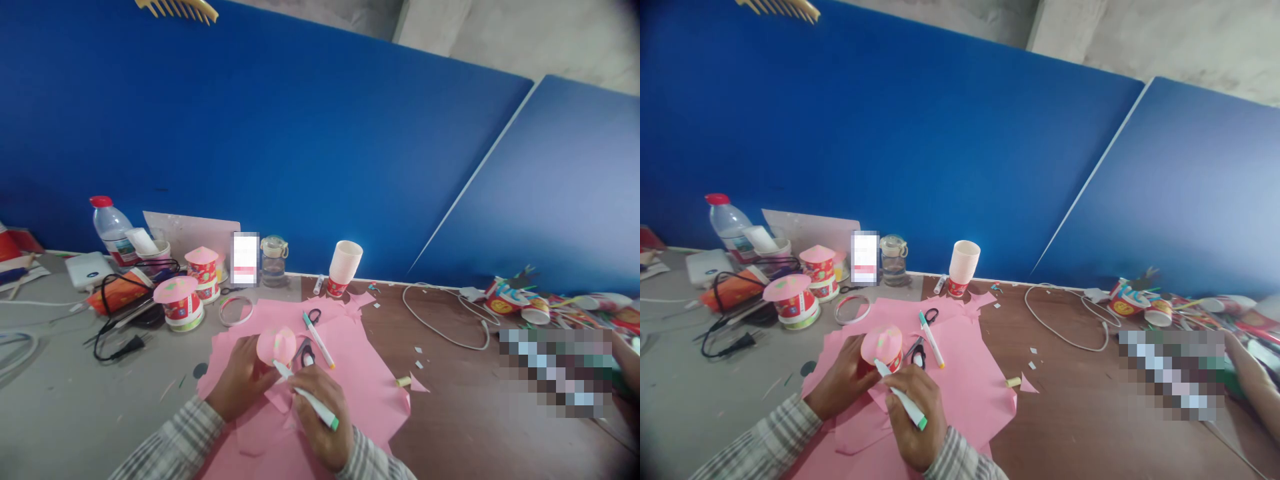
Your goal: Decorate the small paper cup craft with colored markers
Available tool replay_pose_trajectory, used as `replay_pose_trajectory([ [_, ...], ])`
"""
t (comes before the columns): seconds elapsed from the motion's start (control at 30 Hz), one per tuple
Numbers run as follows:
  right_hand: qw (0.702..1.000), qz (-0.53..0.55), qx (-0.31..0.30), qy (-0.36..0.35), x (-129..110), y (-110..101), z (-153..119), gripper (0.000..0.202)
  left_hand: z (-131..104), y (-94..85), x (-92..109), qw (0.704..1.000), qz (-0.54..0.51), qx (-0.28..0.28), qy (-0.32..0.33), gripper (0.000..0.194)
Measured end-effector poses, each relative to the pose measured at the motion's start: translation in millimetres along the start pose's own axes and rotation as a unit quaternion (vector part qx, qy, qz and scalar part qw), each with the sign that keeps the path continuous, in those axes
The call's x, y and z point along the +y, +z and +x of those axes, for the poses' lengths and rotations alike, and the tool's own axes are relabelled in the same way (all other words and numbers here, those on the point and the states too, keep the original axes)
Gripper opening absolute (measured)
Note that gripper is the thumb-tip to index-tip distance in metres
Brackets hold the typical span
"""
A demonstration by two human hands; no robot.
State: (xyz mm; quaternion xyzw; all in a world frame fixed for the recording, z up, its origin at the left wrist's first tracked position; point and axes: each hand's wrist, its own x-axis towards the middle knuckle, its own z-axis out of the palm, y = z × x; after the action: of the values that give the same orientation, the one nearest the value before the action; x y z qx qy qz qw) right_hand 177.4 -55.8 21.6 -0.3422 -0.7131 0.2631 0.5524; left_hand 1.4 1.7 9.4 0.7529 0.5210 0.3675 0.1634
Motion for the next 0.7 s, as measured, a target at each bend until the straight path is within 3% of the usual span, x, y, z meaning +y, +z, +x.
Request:
replay_pose_trajectory([
  [0.7, 0.999, 0.02, 0.034, 0.002, 0.2, -4.3, 3.1, 0.022, -1.6, 0.6, -1.3, 1.0, 0.004, 0.003, -0.012, 0.044],
])
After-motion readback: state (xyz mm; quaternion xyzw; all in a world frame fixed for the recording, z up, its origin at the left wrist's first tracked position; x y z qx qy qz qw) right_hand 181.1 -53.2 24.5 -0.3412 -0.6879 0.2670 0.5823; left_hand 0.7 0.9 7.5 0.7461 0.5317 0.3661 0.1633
